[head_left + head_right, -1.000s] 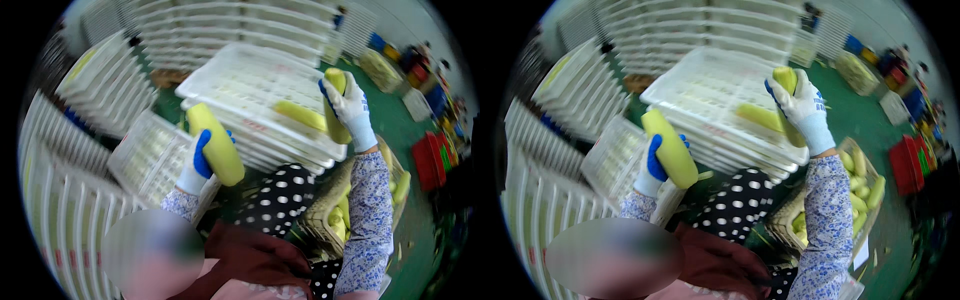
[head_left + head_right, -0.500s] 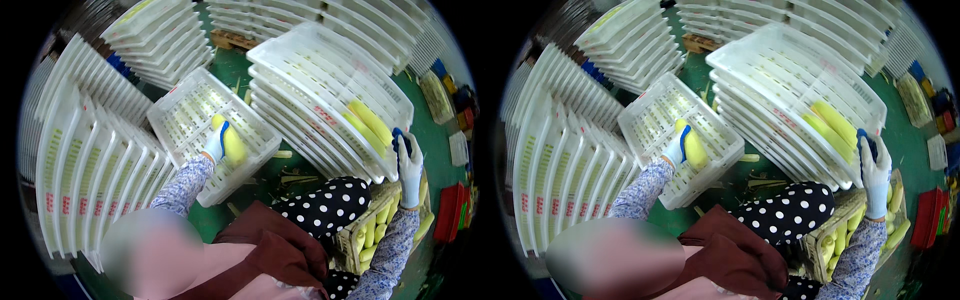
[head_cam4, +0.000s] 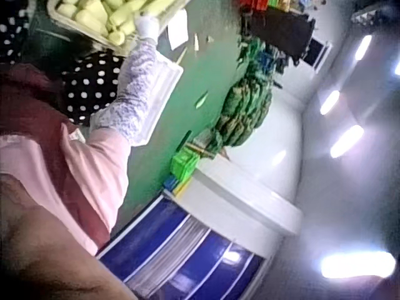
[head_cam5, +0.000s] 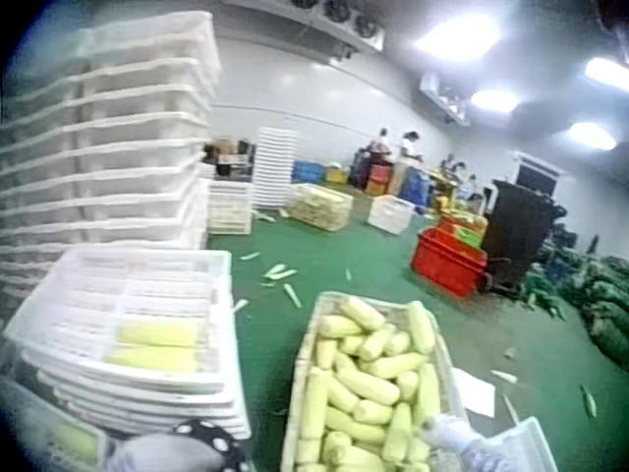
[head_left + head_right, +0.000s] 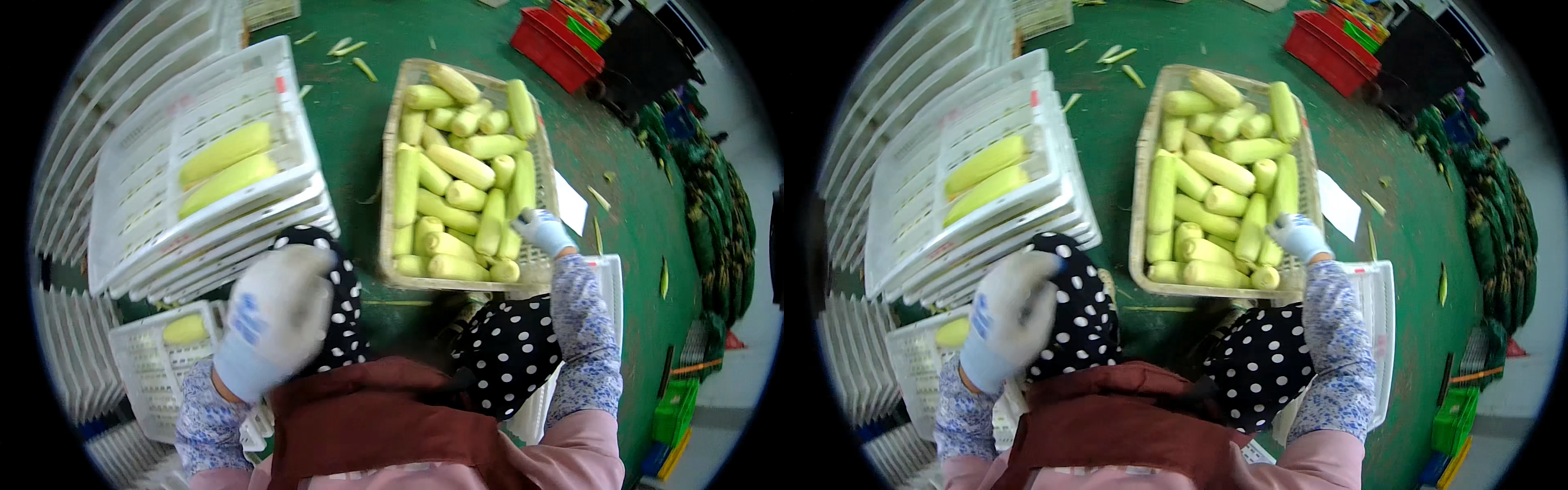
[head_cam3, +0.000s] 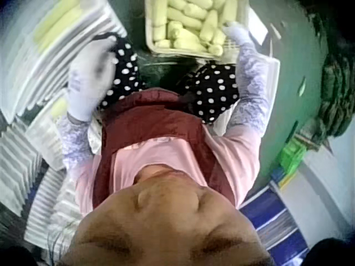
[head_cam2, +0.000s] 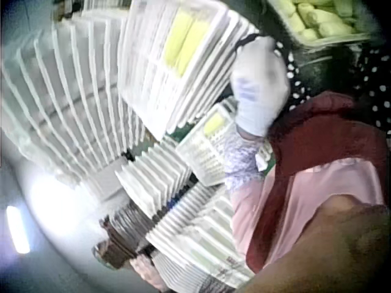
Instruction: The person sits on the floor and transfers peeled corn cobs from a large basket into smaller white plastic crates. They arrange the cobs neatly in rows within each crate and stack the filled crates on top of one another.
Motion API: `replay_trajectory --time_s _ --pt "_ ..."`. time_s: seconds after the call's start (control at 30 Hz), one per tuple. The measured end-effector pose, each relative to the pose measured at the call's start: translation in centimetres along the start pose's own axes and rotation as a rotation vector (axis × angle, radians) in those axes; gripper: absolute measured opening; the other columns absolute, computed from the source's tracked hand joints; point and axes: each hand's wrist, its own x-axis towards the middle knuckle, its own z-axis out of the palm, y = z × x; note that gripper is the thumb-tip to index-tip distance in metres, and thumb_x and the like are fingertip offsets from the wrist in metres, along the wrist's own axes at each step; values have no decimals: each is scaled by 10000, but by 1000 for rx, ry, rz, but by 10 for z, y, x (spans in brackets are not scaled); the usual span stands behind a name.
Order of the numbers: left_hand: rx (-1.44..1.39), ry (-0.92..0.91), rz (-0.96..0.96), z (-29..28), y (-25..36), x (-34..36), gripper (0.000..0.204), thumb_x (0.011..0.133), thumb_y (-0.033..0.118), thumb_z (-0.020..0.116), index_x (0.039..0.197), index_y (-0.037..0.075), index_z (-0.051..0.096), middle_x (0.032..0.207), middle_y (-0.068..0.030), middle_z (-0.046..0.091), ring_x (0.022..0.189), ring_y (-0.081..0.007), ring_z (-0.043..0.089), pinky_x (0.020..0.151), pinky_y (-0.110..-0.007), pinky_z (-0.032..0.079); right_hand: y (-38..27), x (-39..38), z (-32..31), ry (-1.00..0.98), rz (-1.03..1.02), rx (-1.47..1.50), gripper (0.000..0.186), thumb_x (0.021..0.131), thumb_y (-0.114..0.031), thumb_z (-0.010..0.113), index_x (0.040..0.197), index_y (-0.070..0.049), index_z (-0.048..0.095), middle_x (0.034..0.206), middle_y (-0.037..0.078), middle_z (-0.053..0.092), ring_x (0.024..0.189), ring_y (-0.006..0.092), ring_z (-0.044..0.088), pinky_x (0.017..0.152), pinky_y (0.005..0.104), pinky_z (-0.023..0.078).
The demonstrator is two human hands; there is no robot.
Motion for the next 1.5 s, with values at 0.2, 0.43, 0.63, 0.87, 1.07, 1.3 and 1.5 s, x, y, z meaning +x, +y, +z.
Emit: replay_trajectory --time_s 0.2,0.43,0.63,0.87,1.07,1.3,1.5 --pt "175 -913 595 10 118 59 227 739 252 568 771 32 614 744 -75 563 722 -190 554 605 -332 386 -65 11 38 -102 -270 127 476 855 -459 554 1026 -26 652 1021 230 653 990 374 614 870 427 482" --pt "266 -1108 640 48 139 60 244 757 245 564 825 16 616 760 -88 569 728 -198 555 613 -332 390 -184 108 100 -30 -34 752 816 722 -543 685 1230 67 499 1244 283 545 1173 380 526 997 384 412" --pt "316 -1068 545 55 137 71 262 772 239 561 870 2 617 773 -99 574 733 -205 556 620 -332 393 -197 119 125 32 -7 1100 738 669 -306 805 1226 46 472 1100 204 615 999 277 614 850 350 502" --pt "498 -699 396 48 76 105 320 814 232 557 997 -24 608 819 -126 588 738 -221 557 636 -335 404 -127 40 24 148 -340 943 969 611 -246 853 1389 3 333 1255 203 531 1184 274 505 1019 349 398" --pt "-570 -75 -125 106 -14 62 913 788 333 715 1421 -75 200 1317 -247 425 1202 -341 458 998 -402 386 -155 -35 -44 260 -627 922 873 648 -250 835 1346 25 388 1263 210 541 1204 269 512 1004 368 413" --pt "-1522 455 -598 17 6 -18 654 792 67 710 1365 56 396 1170 -98 596 1032 -189 611 895 -306 497 -241 -135 -105 203 -1119 743 481 977 -303 415 1249 78 524 1286 261 514 1187 368 517 1010 407 392" --pt "-1380 1234 -1007 -10 -113 -216 388 898 301 611 1167 30 541 1000 -116 633 855 -274 649 748 -418 553 -224 -97 -80 -53 -740 937 270 953 -94 492 1165 44 585 999 113 647 829 157 609 775 270 494"
